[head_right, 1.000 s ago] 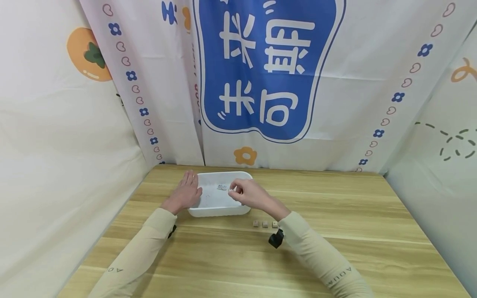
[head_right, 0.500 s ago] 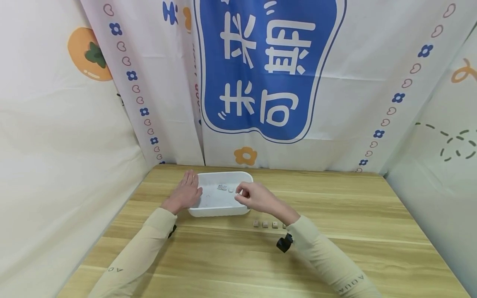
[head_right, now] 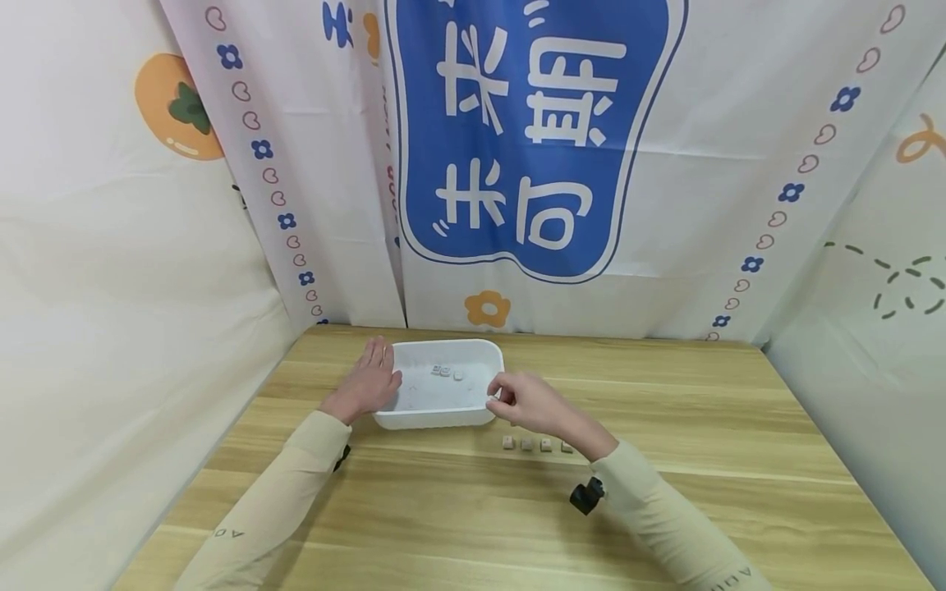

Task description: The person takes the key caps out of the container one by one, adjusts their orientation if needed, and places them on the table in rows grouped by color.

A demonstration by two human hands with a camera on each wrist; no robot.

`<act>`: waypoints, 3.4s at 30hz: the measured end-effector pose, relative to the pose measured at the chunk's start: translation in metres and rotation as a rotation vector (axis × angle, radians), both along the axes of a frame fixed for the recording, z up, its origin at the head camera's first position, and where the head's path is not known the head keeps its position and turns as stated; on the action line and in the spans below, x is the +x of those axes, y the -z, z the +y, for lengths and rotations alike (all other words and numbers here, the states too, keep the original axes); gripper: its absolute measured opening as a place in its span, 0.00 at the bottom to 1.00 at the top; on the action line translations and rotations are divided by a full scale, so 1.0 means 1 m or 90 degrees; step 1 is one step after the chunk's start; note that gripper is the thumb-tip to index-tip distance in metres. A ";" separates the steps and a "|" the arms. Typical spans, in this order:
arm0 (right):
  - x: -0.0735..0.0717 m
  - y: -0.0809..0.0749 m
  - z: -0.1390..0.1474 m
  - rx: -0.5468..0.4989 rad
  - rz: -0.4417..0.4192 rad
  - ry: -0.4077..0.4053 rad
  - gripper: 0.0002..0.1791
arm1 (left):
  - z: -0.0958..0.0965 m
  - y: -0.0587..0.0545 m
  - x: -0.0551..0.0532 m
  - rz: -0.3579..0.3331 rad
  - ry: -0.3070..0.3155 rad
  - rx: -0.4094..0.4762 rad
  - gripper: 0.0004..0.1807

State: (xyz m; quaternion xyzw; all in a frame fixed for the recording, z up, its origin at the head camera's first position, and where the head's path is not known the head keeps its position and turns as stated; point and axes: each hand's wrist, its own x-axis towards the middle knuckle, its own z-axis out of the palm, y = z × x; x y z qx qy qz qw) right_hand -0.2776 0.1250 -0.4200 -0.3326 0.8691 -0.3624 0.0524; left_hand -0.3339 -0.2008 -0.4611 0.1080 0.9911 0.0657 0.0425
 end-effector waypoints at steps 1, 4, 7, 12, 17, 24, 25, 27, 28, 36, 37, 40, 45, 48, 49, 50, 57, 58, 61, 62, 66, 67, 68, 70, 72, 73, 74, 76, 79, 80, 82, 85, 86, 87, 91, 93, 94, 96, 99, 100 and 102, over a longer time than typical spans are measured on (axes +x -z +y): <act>0.001 0.000 0.001 0.000 -0.002 0.001 0.10 | 0.000 0.000 0.000 0.000 0.001 0.002 0.37; 0.003 0.002 0.005 0.007 -0.005 0.001 0.12 | 0.000 0.001 -0.001 0.001 0.002 0.003 0.37; 0.007 0.004 0.009 0.020 -0.008 0.005 0.11 | 0.001 0.001 -0.001 0.002 0.004 0.003 0.37; 0.011 0.006 0.015 0.028 0.000 0.002 0.08 | 0.001 0.002 -0.002 0.001 0.005 -0.005 0.37; 0.015 0.010 0.021 0.043 0.027 0.001 0.06 | 0.001 0.003 -0.002 0.005 0.006 -0.007 0.37; 0.021 0.015 0.023 0.065 0.031 0.013 0.09 | 0.000 0.002 -0.002 0.004 -0.001 -0.003 0.37; 0.021 0.016 0.024 0.067 0.030 0.011 0.09 | 0.000 0.002 -0.002 0.004 -0.002 -0.004 0.37; 0.023 0.020 0.025 0.070 0.033 0.006 0.09 | 0.000 0.002 -0.001 0.003 -0.002 -0.004 0.37; 0.024 0.022 0.025 0.073 0.034 0.006 0.09 | 0.000 0.001 -0.001 0.003 -0.002 -0.005 0.37; 0.031 0.034 0.027 0.068 0.046 0.001 0.04 | -0.001 0.001 -0.001 0.003 0.000 -0.007 0.37; 0.032 0.035 0.027 0.068 0.045 0.000 0.04 | -0.001 0.001 -0.001 0.003 0.001 -0.008 0.37; 0.034 0.039 0.027 0.074 0.043 -0.008 0.04 | -0.001 0.000 -0.001 0.003 0.000 -0.012 0.37; 0.037 0.046 0.025 0.094 0.045 -0.020 0.06 | -0.001 0.000 0.000 0.005 0.001 -0.008 0.37; 0.038 0.049 0.022 0.098 0.042 -0.030 0.08 | -0.001 0.000 -0.001 0.002 0.002 -0.007 0.37; 0.038 0.050 0.022 0.098 0.039 -0.032 0.09 | -0.001 0.000 -0.001 0.002 0.002 -0.008 0.37; 0.039 0.051 0.021 0.100 0.037 -0.034 0.09 | -0.001 0.000 -0.001 0.001 0.003 -0.007 0.37; 0.040 0.057 0.017 0.104 0.045 -0.039 0.05 | -0.002 0.002 -0.002 0.008 0.003 -0.011 0.37; 0.040 0.058 0.016 0.107 0.047 -0.039 0.04 | -0.002 0.002 -0.003 0.009 0.002 -0.012 0.37; 0.039 0.061 0.014 0.120 0.043 -0.038 0.03 | -0.002 0.003 -0.003 0.010 0.002 -0.013 0.37; 0.039 0.062 0.013 0.126 0.039 -0.037 0.02 | -0.002 0.003 -0.003 0.009 0.002 -0.014 0.37; 0.038 0.064 0.012 0.145 0.032 -0.029 0.02 | -0.002 0.003 -0.003 0.013 0.007 -0.016 0.37; 0.038 0.064 0.012 0.148 0.029 -0.027 0.03 | -0.002 0.003 -0.002 0.013 0.008 -0.017 0.37; 0.037 0.064 0.011 0.151 0.030 -0.025 0.03 | -0.002 0.003 -0.002 0.015 0.009 -0.017 0.37; 0.037 0.064 0.011 0.156 0.027 -0.022 0.03 | -0.001 0.003 -0.002 0.015 0.008 -0.018 0.37; 0.036 0.063 0.011 0.161 0.026 -0.022 0.04 | -0.001 0.003 -0.002 0.013 0.006 -0.015 0.37; 0.036 0.063 0.011 0.163 0.025 -0.023 0.04 | -0.001 0.004 -0.002 0.011 0.005 -0.012 0.37; 0.036 0.062 0.011 0.164 0.025 -0.024 0.04 | -0.001 0.004 -0.002 0.010 0.004 -0.010 0.37; 0.036 0.062 0.010 0.165 0.021 -0.026 0.04 | -0.001 0.004 -0.002 0.008 0.003 -0.008 0.37; 0.036 0.060 0.010 0.166 0.012 -0.026 0.05 | -0.002 0.005 -0.003 0.008 0.002 -0.009 0.37; 0.036 0.060 0.010 0.167 0.009 -0.026 0.05 | -0.002 0.005 -0.002 0.008 0.002 -0.009 0.37; 0.036 0.059 0.010 0.168 0.006 -0.028 0.04 | -0.002 0.004 -0.002 0.009 0.002 -0.009 0.37; 0.036 0.058 0.010 0.165 0.003 -0.033 0.05 | -0.003 0.004 -0.002 0.006 0.000 -0.007 0.37; 0.035 0.058 0.010 0.165 0.005 -0.035 0.06 | -0.003 0.003 -0.001 0.005 -0.001 -0.006 0.37; 0.035 0.057 0.011 0.163 0.006 -0.037 0.06 | -0.003 0.003 -0.002 0.002 -0.001 -0.005 0.37; 0.031 0.054 0.013 0.164 -0.003 -0.037 0.10 | -0.003 0.004 -0.003 -0.005 -0.005 -0.003 0.37; 0.029 0.050 0.014 0.161 -0.012 -0.034 0.10 | -0.003 0.004 -0.003 -0.005 -0.006 -0.004 0.37; 0.028 0.048 0.014 0.159 -0.016 -0.034 0.10 | -0.003 0.004 -0.003 -0.005 -0.007 -0.005 0.37; 0.025 0.045 0.015 0.152 -0.017 -0.031 0.09 | -0.003 0.005 -0.004 -0.001 -0.007 -0.004 0.37; 0.021 0.039 0.015 0.141 0.002 -0.025 0.08 | -0.003 0.005 -0.004 -0.002 -0.007 -0.005 0.37; 0.020 0.037 0.015 0.136 0.007 -0.024 0.08 | -0.003 0.005 -0.004 -0.004 -0.007 -0.005 0.37; 0.017 0.033 0.015 0.123 0.012 -0.020 0.09 | -0.002 0.004 -0.003 -0.006 -0.006 -0.007 0.37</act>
